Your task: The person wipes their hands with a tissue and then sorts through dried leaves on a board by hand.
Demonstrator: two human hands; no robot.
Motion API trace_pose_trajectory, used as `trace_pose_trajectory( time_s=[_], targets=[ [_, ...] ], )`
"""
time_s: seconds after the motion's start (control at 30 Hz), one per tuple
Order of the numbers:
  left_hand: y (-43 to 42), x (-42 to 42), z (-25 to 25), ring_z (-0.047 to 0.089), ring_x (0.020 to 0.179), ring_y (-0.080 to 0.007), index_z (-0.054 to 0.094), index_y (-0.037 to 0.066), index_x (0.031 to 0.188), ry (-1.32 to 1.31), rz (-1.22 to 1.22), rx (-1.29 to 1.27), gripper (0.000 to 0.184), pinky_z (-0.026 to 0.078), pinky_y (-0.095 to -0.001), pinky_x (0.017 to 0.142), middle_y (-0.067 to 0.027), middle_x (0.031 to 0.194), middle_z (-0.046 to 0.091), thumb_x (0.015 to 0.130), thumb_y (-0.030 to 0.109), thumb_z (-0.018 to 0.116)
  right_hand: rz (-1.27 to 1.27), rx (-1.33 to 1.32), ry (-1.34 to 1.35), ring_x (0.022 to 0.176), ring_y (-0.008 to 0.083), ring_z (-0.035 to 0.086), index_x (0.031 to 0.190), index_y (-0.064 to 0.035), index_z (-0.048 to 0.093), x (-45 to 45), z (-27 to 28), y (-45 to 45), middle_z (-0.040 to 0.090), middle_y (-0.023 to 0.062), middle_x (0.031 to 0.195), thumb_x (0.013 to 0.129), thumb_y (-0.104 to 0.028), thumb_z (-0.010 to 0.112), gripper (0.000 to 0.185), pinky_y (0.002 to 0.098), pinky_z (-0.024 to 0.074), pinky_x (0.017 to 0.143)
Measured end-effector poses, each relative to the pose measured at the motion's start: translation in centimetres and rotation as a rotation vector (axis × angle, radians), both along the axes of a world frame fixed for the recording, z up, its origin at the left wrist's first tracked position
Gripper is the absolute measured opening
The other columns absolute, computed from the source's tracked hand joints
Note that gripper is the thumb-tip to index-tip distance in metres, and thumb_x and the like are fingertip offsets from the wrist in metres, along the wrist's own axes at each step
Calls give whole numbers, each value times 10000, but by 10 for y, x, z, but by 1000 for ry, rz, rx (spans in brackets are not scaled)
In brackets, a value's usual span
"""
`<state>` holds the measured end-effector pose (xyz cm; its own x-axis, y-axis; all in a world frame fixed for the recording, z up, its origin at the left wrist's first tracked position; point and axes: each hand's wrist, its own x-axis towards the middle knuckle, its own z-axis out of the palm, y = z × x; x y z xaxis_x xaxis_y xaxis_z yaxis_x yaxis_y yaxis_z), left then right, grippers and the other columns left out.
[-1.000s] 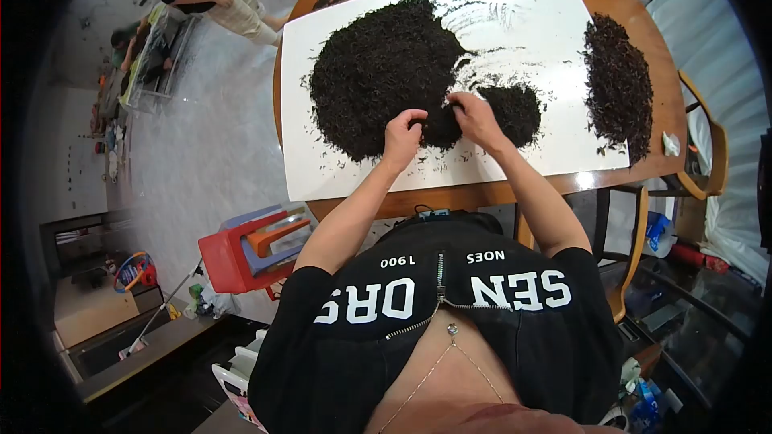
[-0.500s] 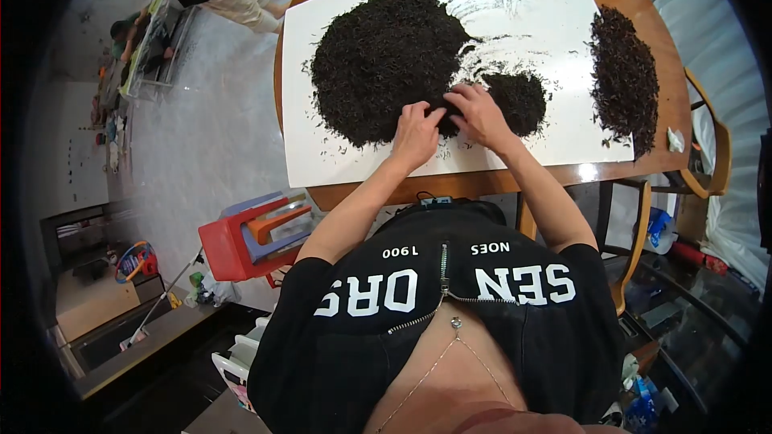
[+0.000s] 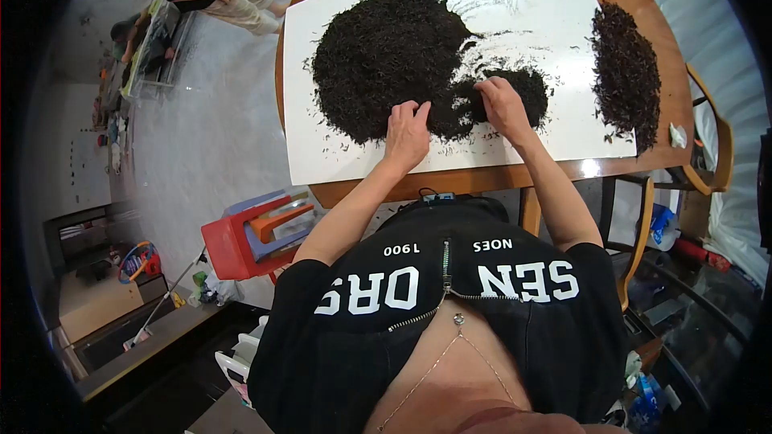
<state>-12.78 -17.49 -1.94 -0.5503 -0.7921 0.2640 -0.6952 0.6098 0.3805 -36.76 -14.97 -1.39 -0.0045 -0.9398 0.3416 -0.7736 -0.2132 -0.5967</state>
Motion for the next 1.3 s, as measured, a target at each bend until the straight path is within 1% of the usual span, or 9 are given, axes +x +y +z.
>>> trace_pose_trajectory(
  time_s=[0.07, 0.23, 0.4, 0.53, 0.7, 0.9, 1.03, 1.23, 1.3],
  targets=[
    [2, -7, 2, 488, 1014, -356, 652, 110, 1168, -21, 24, 3, 399, 442, -429, 876, -196, 1174, 523, 779, 49, 588, -16, 0, -33, 869, 282, 577, 983, -39, 655, 1, 2, -1, 609, 101, 984, 848, -19, 619, 141, 333, 484, 765],
    [8, -22, 8, 494, 1020, -352, 631, 134, 1226, -147, -118, 69, 446, 434, -410, 873, -200, 1255, 507, 792, 47, 583, -16, -165, 54, 861, 273, 574, 972, -59, 667, 5, 8, 2, 613, 89, 943, 870, -56, 607, 119, 328, 478, 765],
    [19, -11, 14, 489, 1032, -356, 629, 149, 1236, -189, -165, 58, 461, 429, -414, 876, -203, 1274, 494, 786, 58, 582, -25, -151, 122, 947, 276, 564, 1016, -65, 655, 18, 3, 18, 605, 82, 1048, 847, -107, 646, 174, 339, 459, 821],
    [23, 9, 17, 484, 1051, -358, 647, 159, 1213, -171, -146, 37, 447, 426, -427, 888, -206, 1301, 477, 786, 46, 577, 28, -157, 192, 987, 273, 531, 1048, -78, 633, 41, 2, 37, 572, 70, 1128, 828, -171, 672, 242, 366, 431, 868],
    [26, 24, 16, 479, 993, -339, 670, 133, 1132, -114, -132, -41, 381, 420, -401, 841, -186, 1279, 476, 768, 63, 583, 56, -155, 256, 996, 266, 513, 1070, -92, 618, 47, -13, 36, 550, 56, 1130, 808, -203, 679, 291, 379, 415, 873],
    [29, 33, 16, 484, 996, -339, 670, 117, 1118, -79, -131, -53, 372, 426, -404, 844, -184, 1267, 485, 760, 49, 595, -59, -106, 332, 982, 257, 513, 1070, -104, 626, 29, -19, 20, 553, 55, 1105, 822, -183, 649, 261, 363, 413, 859],
    [28, 38, 6, 489, 1045, -343, 647, 73, 1158, -16, -60, -4, 398, 417, -412, 903, -191, 1242, 505, 770, 11, 582, -81, -74, 343, 993, 254, 513, 1055, -119, 641, 29, -18, 19, 556, 54, 1111, 831, -159, 612, 229, 350, 407, 861],
    [33, 38, 10, 490, 1012, -344, 634, 44, 1164, -28, -17, -18, 393, 422, -412, 881, -189, 1186, 523, 777, 12, 573, 18, -155, 282, 970, 245, 515, 1048, -118, 665, 54, -6, 21, 552, 54, 1078, 813, -104, 631, 238, 342, 409, 848],
    [35, 35, 13, 490, 989, -341, 622, 32, 1164, -85, -18, -41, 388, 428, -408, 855, -188, 1164, 521, 779, 28, 574, 76, -140, 282, 971, 245, 518, 1049, -116, 669, 58, -6, 23, 556, 56, 1086, 809, -100, 627, 244, 343, 412, 847]
  ],
)
